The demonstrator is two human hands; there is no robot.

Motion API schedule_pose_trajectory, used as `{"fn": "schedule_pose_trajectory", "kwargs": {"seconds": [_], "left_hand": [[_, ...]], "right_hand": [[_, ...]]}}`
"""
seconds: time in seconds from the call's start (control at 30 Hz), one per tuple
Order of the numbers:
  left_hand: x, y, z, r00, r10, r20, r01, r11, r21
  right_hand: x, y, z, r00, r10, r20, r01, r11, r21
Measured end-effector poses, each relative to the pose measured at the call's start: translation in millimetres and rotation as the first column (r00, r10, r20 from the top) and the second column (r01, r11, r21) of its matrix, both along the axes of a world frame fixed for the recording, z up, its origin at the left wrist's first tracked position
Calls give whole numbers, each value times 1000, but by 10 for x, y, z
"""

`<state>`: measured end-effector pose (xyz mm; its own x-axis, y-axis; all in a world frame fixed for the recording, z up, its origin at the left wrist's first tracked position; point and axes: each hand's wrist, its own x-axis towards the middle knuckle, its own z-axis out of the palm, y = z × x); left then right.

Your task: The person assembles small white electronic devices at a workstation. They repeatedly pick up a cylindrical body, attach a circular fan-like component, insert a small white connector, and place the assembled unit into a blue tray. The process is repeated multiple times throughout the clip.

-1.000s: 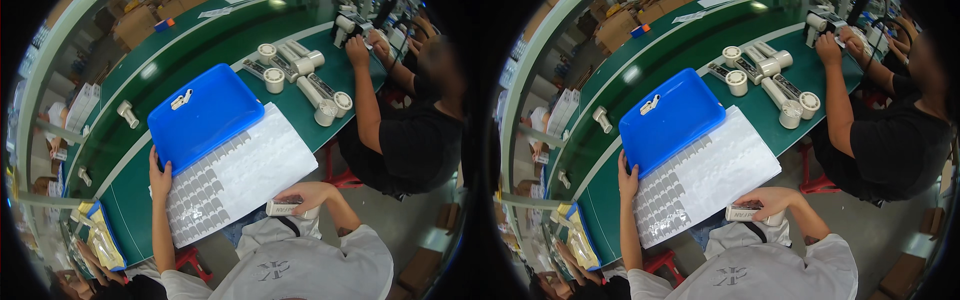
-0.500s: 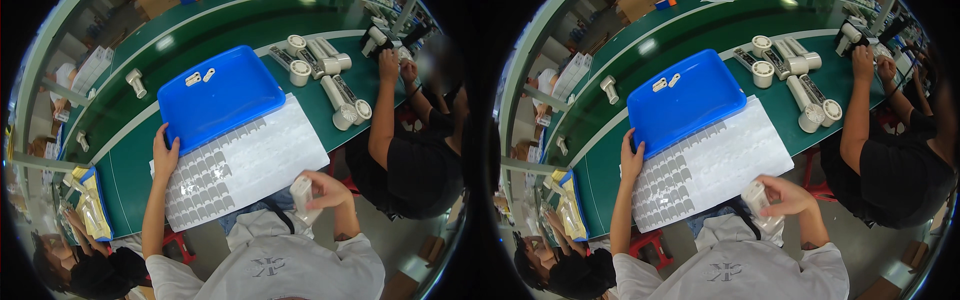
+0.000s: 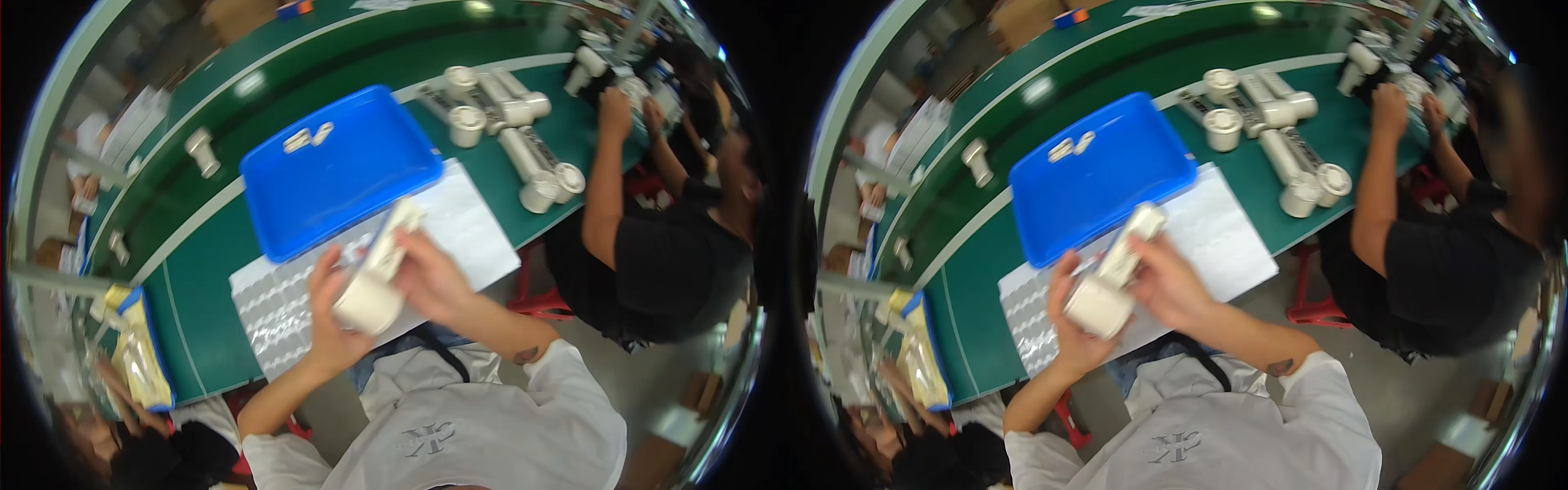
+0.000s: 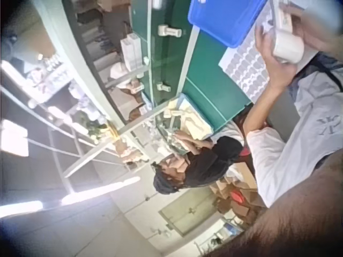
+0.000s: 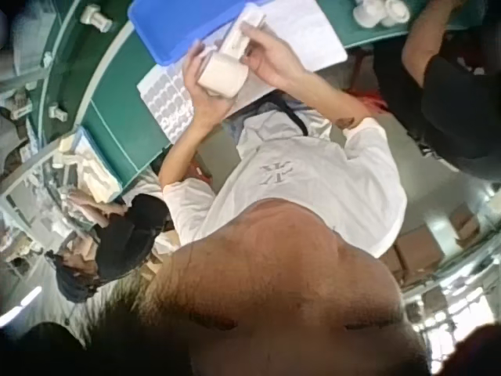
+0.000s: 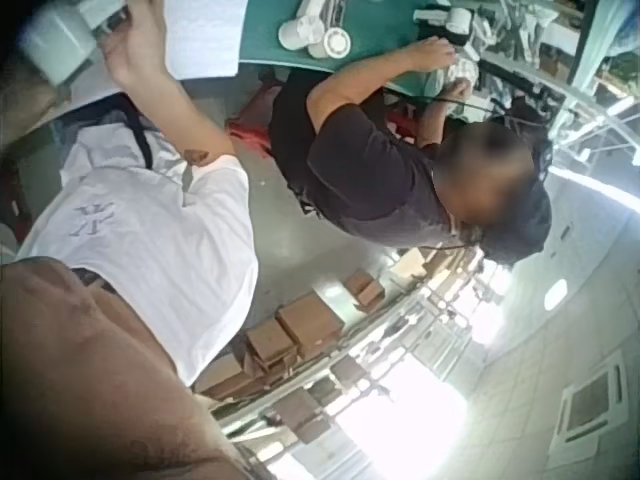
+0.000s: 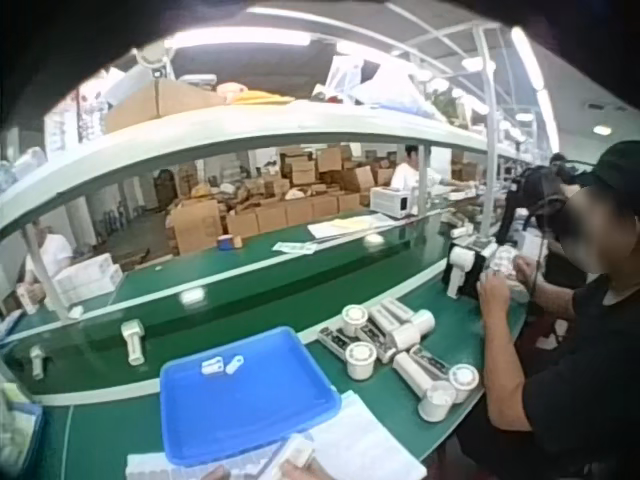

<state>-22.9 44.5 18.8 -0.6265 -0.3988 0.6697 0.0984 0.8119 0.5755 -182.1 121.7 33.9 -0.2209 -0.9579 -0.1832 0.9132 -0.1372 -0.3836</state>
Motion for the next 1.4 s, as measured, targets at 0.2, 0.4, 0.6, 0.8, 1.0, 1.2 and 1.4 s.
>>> {"fn": "schedule_pose_trajectory", "kwargs": {"seconds": [0.2,0.4,0.6,0.8,1.0,1.2,1.4], "left_hand": [[178,-119,189,986,85,-141,-93,995,-48],[308,-99,292,969,230,-94,-208,957,201],[200,178,122,984,175,-24,-122,775,621],[67,250,60,993,114,-5,-85,769,634],[-230,192,97,990,141,-24,-73,647,759],[-199,154,-18,989,136,61,-134,631,764],[-135,-51,107,906,77,416,-338,722,603]], "right_hand": [[-99,-188,43,900,-12,-436,3,1000,-20],[-975,-1117,8,-253,-56,-966,97,992,-83],[-1109,-2021,-256,-803,3,-596,45,997,-55],[-1025,-2325,-373,-867,12,-499,22,1000,-14],[-1118,-2166,-309,-878,-28,-477,1,998,-60],[-1008,-1566,134,-518,-162,-840,-152,984,-97],[-933,-292,405,184,9,-983,-286,957,-45]]}}
